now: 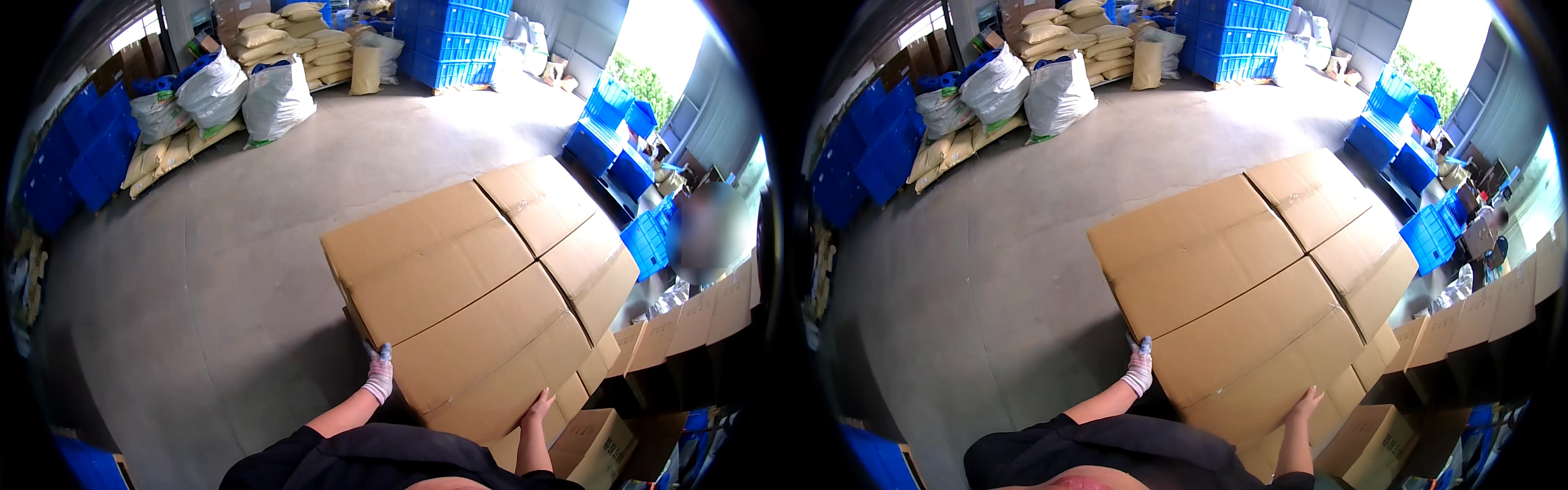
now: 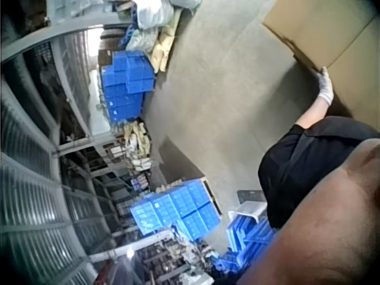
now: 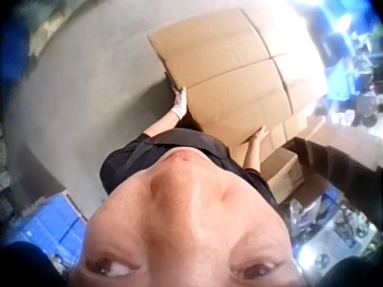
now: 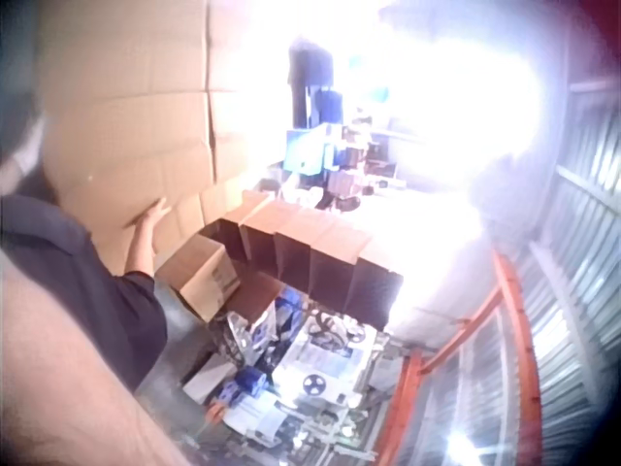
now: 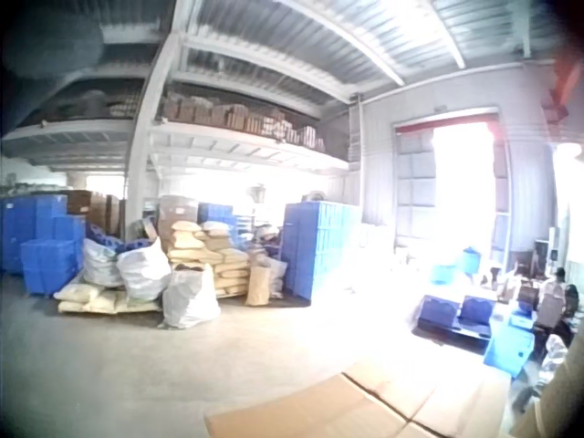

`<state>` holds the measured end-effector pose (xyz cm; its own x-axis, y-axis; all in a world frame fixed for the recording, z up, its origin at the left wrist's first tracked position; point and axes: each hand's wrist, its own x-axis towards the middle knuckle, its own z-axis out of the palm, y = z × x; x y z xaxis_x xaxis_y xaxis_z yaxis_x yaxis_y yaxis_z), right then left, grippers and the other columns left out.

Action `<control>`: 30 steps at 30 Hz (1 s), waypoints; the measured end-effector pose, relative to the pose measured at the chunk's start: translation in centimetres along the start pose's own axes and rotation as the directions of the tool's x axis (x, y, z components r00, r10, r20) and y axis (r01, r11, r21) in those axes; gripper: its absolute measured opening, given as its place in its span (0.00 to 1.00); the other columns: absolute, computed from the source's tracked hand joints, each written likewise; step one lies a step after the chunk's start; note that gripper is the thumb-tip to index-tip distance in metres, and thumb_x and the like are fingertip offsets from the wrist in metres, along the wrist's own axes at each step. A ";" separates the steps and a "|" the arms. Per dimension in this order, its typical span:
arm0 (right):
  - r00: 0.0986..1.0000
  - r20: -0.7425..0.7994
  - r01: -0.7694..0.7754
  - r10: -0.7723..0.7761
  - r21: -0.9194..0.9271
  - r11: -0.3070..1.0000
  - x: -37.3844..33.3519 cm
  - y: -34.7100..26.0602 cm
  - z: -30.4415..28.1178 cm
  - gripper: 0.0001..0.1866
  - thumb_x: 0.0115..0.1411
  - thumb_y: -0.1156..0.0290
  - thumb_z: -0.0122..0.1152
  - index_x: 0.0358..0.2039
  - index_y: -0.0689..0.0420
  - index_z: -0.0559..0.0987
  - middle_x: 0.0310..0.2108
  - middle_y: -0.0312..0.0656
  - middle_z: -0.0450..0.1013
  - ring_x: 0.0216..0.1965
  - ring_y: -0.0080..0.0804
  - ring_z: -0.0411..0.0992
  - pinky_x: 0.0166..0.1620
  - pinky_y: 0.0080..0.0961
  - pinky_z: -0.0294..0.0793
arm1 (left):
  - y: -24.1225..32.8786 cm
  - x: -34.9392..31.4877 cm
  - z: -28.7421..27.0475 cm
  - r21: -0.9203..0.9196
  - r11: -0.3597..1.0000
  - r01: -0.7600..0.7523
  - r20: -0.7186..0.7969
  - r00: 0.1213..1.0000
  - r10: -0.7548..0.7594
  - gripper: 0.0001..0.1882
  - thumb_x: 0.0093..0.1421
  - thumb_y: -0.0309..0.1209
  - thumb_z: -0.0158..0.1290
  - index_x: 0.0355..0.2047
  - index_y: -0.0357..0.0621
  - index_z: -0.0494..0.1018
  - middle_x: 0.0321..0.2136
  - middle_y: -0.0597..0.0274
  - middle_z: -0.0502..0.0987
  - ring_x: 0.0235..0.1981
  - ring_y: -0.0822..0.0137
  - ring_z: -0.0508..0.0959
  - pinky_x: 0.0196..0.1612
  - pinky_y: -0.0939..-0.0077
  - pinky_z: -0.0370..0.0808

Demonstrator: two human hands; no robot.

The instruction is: The person stacks blue plastic reels into a cardboard box, then closes and seals the box with tape. The person moves the sealed box to a stack of other boxes.

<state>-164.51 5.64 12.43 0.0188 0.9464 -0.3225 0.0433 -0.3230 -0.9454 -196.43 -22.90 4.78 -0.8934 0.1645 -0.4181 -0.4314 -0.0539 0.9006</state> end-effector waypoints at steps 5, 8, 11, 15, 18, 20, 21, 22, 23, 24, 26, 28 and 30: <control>0.995 -0.068 0.068 -0.074 -0.092 0.994 -1.4 -0.8 1.0 0.36 0.65 0.53 0.46 0.65 0.61 0.48 0.60 0.53 0.58 0.58 0.44 0.61 0.58 0.36 0.61 | 1.1 -0.6 0.3 -0.035 0.996 -0.077 -0.009 0.997 0.077 0.46 0.61 0.49 0.51 0.67 0.42 0.36 0.62 0.50 0.56 0.58 0.63 0.59 0.60 0.75 0.56; 0.986 -0.117 0.085 -0.115 -0.236 0.968 -0.2 -0.2 0.5 0.37 0.65 0.52 0.46 0.64 0.62 0.48 0.60 0.55 0.58 0.57 0.45 0.62 0.57 0.36 0.62 | 2.3 -1.1 0.5 0.059 0.995 -0.085 0.004 0.996 0.085 0.46 0.60 0.51 0.50 0.67 0.42 0.37 0.61 0.49 0.56 0.58 0.61 0.61 0.60 0.75 0.56; 0.988 -0.145 0.027 -0.050 -0.157 0.987 -1.8 -1.1 1.3 0.36 0.65 0.56 0.46 0.64 0.64 0.47 0.59 0.56 0.58 0.55 0.46 0.64 0.56 0.35 0.65 | 1.0 -0.3 0.0 0.092 0.993 -0.069 -0.009 0.997 0.070 0.43 0.63 0.47 0.48 0.67 0.45 0.35 0.58 0.55 0.63 0.56 0.62 0.64 0.60 0.75 0.57; 0.995 -0.061 0.061 -0.075 -0.194 0.979 -0.3 0.5 2.7 0.38 0.65 0.54 0.46 0.65 0.64 0.44 0.60 0.56 0.56 0.57 0.47 0.62 0.56 0.37 0.65 | -1.2 2.9 -2.1 -0.118 0.969 -0.216 -0.052 0.976 0.211 0.43 0.62 0.46 0.49 0.66 0.39 0.40 0.60 0.49 0.60 0.57 0.59 0.64 0.60 0.73 0.58; 0.994 -0.095 0.019 -0.051 -0.320 0.947 1.8 -0.2 -2.9 0.39 0.65 0.52 0.45 0.66 0.58 0.42 0.62 0.54 0.54 0.58 0.47 0.61 0.57 0.40 0.63 | 1.9 -1.6 2.8 -0.093 0.984 -0.149 0.081 0.984 0.157 0.35 0.64 0.42 0.47 0.64 0.37 0.47 0.57 0.53 0.64 0.53 0.65 0.66 0.59 0.77 0.59; 0.876 0.208 -0.369 0.436 -0.294 0.882 -3.9 -2.4 0.5 0.38 0.65 0.48 0.44 0.67 0.49 0.42 0.65 0.50 0.50 0.63 0.45 0.54 0.60 0.42 0.57 | 0.8 2.2 -4.0 0.103 0.986 -0.130 -0.041 0.990 0.135 0.34 0.65 0.50 0.43 0.62 0.39 0.55 0.55 0.57 0.67 0.53 0.66 0.67 0.58 0.80 0.59; 0.928 0.233 -0.208 0.290 -0.318 0.925 -6.0 -2.3 -1.5 0.37 0.65 0.48 0.43 0.67 0.46 0.42 0.66 0.47 0.47 0.65 0.42 0.50 0.61 0.40 0.56 | 1.1 2.0 -4.4 0.249 0.954 0.164 -0.043 0.986 -0.158 0.44 0.59 0.66 0.37 0.63 0.44 0.55 0.59 0.56 0.64 0.57 0.62 0.65 0.59 0.73 0.60; 0.949 0.279 -0.050 0.149 -0.332 0.942 -8.0 -1.9 -3.4 0.36 0.65 0.47 0.43 0.67 0.43 0.42 0.68 0.45 0.43 0.67 0.40 0.46 0.62 0.39 0.55 | 0.2 1.2 -5.8 0.317 0.940 0.127 0.010 0.991 -0.137 0.42 0.60 0.63 0.36 0.63 0.42 0.56 0.59 0.55 0.64 0.57 0.60 0.64 0.59 0.72 0.59; 0.903 0.417 0.212 -0.100 -0.231 0.950 -7.4 0.9 -7.1 0.38 0.66 0.52 0.44 0.68 0.46 0.38 0.69 0.45 0.37 0.69 0.42 0.38 0.65 0.38 0.46 | -0.9 0.2 -5.5 0.375 0.925 0.068 0.095 0.989 -0.111 0.40 0.61 0.61 0.35 0.62 0.41 0.56 0.59 0.54 0.63 0.58 0.59 0.64 0.59 0.72 0.59; 0.910 0.415 0.136 -0.004 -0.291 0.947 -8.8 3.0 -10.0 0.37 0.65 0.52 0.46 0.67 0.47 0.42 0.67 0.45 0.43 0.67 0.41 0.43 0.63 0.37 0.50 | -2.0 -0.4 -6.9 0.445 0.896 0.003 0.154 0.985 -0.080 0.38 0.62 0.58 0.35 0.61 0.40 0.57 0.59 0.53 0.63 0.58 0.57 0.63 0.60 0.72 0.59; 0.912 0.356 -0.063 0.206 -0.375 0.925 -14.5 8.7 -16.3 0.34 0.64 0.52 0.48 0.65 0.48 0.51 0.63 0.45 0.54 0.63 0.38 0.53 0.60 0.37 0.58 | -4.8 -2.2 -9.6 0.592 0.790 -0.160 0.320 0.946 -0.049 0.35 0.65 0.54 0.33 0.60 0.37 0.58 0.59 0.51 0.63 0.60 0.55 0.62 0.60 0.72 0.58; 0.923 0.130 -0.260 0.363 -0.483 0.836 -21.8 16.9 -28.1 0.31 0.62 0.52 0.50 0.62 0.51 0.60 0.54 0.44 0.66 0.54 0.35 0.64 0.53 0.36 0.66 | -8.9 -7.2 -10.3 0.745 0.526 -0.411 0.575 0.795 -0.193 0.31 0.66 0.49 0.33 0.56 0.35 0.63 0.57 0.46 0.65 0.59 0.51 0.64 0.59 0.69 0.62; 0.969 -0.055 -0.200 0.240 -0.743 0.639 -31.0 26.4 -39.4 0.27 0.60 0.50 0.52 0.52 0.56 0.72 0.40 0.44 0.75 0.39 0.33 0.72 0.40 0.32 0.72 | -14.6 -12.9 -14.1 0.870 0.242 -0.428 0.487 0.682 -0.545 0.29 0.67 0.48 0.32 0.52 0.35 0.68 0.51 0.45 0.71 0.51 0.49 0.71 0.51 0.61 0.70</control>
<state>-124.56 -32.39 -0.68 0.0835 0.8396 -0.5367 0.7657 -0.3988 -0.5047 -180.37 -38.17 -4.64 -0.3131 0.6217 -0.7180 0.3874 0.7738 0.5011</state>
